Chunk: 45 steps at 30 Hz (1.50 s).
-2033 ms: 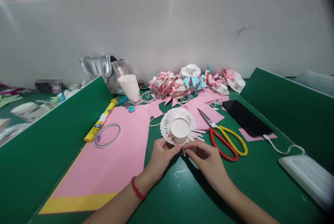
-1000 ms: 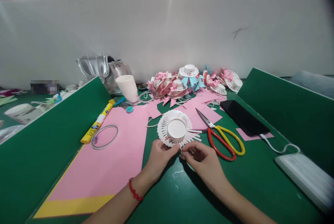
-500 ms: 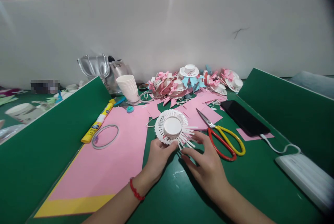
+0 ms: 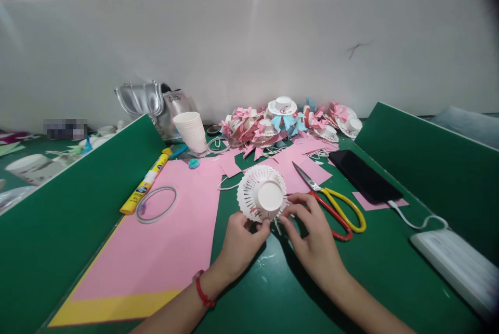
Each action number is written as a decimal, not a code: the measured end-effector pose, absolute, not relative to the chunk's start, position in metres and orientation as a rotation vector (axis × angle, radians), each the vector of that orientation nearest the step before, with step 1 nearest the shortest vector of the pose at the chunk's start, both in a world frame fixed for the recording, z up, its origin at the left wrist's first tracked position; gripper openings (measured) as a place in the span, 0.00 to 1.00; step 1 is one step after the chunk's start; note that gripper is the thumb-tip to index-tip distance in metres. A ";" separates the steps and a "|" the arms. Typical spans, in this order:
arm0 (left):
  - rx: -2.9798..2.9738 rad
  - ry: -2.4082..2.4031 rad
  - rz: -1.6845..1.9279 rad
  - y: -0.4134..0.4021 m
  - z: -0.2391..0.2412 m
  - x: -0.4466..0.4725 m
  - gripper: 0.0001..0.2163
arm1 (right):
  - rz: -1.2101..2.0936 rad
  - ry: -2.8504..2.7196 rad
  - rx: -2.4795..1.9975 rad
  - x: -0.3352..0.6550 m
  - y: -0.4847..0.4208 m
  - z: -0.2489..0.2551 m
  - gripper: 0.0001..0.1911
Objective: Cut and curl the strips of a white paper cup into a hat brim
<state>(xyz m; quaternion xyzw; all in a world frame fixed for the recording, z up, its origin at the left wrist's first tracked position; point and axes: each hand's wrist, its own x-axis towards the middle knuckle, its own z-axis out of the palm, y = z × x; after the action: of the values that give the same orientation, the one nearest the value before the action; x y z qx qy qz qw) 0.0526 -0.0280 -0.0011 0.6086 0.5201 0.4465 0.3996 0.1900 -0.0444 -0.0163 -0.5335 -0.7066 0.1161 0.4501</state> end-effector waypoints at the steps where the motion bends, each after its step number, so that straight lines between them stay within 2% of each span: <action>1: 1.567 1.314 1.117 -0.028 -0.001 0.052 0.06 | 0.367 -1.724 -1.312 0.191 -0.043 -0.017 0.04; 8: 1.551 1.263 1.021 -0.027 -0.008 0.048 0.05 | 0.861 -1.591 -1.270 0.195 -0.037 -0.011 0.03; 11: 1.483 1.242 1.017 -0.027 -0.010 0.048 0.07 | 0.971 -1.445 -1.288 0.194 -0.036 -0.006 0.05; 35: 1.294 1.106 1.048 -0.028 0.000 0.051 0.09 | 0.940 -1.133 -1.322 0.182 -0.044 -0.007 0.06; 42: 1.199 1.128 1.062 -0.026 0.003 0.050 0.08 | 1.027 -1.110 -1.197 0.176 -0.047 -0.010 0.05; 45: 1.135 1.129 1.073 -0.024 0.002 0.048 0.09 | 1.096 -1.179 -1.155 0.177 -0.047 -0.010 0.12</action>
<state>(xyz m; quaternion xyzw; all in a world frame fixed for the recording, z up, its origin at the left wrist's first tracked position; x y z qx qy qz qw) 0.0482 -0.0237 0.0016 0.4837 0.4813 0.4572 0.5704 0.1768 -0.0472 -0.0096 -0.4874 -0.4977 0.4628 0.5482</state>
